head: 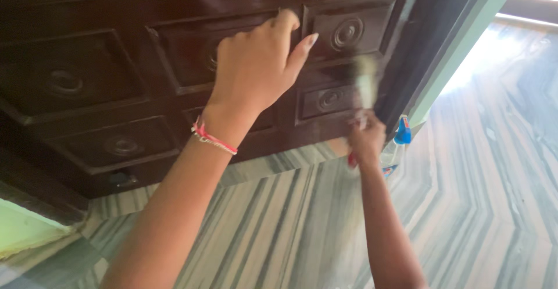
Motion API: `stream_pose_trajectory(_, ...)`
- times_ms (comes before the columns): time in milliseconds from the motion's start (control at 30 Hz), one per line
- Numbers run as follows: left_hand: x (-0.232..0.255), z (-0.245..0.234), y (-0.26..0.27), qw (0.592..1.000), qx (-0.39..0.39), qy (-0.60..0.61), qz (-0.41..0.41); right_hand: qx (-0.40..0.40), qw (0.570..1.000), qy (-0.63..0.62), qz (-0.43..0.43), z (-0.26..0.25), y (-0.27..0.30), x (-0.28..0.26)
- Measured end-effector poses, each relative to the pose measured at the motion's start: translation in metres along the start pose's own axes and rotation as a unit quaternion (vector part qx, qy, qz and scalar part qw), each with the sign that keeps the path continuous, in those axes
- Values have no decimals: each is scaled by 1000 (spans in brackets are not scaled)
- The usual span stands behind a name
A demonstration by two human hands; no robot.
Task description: The person cleans a dark brown wooden door with carved panels using a brush and a spray bottle. They scrub the surface with the brush, occasionally spraying liquid onto the door and wiping it down.
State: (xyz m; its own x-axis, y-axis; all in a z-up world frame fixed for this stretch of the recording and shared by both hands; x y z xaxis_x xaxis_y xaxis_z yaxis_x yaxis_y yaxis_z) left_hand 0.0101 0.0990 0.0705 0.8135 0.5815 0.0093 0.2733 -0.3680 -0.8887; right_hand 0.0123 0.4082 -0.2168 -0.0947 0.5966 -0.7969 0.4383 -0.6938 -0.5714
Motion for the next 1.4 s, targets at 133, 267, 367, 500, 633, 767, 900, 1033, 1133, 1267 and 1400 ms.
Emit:
stream_pose_trajectory(133,-7,-3,13,999,-34,-22,-17,-1,989,-14,146,8,-46,52)
stream_pose_trajectory(267,-11,6,17,999,-35,-33,-11,-45,998,-5,44,45,-17,20)
stream_pose_trajectory(367,-9,19,12,999,-42,-25,-20,-192,971,-2,141,74,66,-30)
stream_pose_trajectory(500,10,33,4,999,-35,14,-10,-335,917,-82,201,58,112,-79)
stream_pose_trajectory(633,12,30,4,999,-36,15,-7,-313,933,9,177,34,84,-60)
stream_pose_trajectory(767,-2,20,11,999,-47,-13,-13,-259,932,-107,230,15,35,-47)
stream_pose_trajectory(900,-7,11,16,998,-45,-31,-13,-247,922,-123,271,17,25,-44)
stream_pose_trajectory(1033,-9,0,14,997,-55,-48,-23,-191,936,-154,254,20,34,-17)
stream_pose_trajectory(1133,-14,-12,16,998,-36,-39,-26,-118,952,-171,224,18,17,19)
stream_pose_trajectory(1267,-25,-23,26,998,-37,-55,-22,-74,963,-165,198,26,-15,41)
stream_pose_trajectory(1400,-27,-25,30,997,-40,-62,-16,-98,941,-152,286,55,20,27)
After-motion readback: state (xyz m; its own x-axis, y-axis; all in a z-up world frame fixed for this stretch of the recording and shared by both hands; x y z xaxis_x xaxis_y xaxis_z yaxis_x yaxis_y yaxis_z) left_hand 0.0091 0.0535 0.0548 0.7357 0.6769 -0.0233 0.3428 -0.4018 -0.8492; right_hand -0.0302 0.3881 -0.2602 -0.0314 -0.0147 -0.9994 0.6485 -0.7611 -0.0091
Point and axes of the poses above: each hand's wrist, its own y-axis away from the middle knuckle, its own z-axis out of the palm, x = y × z, the point moved 5 cm from there along -y, towards the middle knuckle, and after that the axes turned 5 degrees about x, right-handed, at the moved point
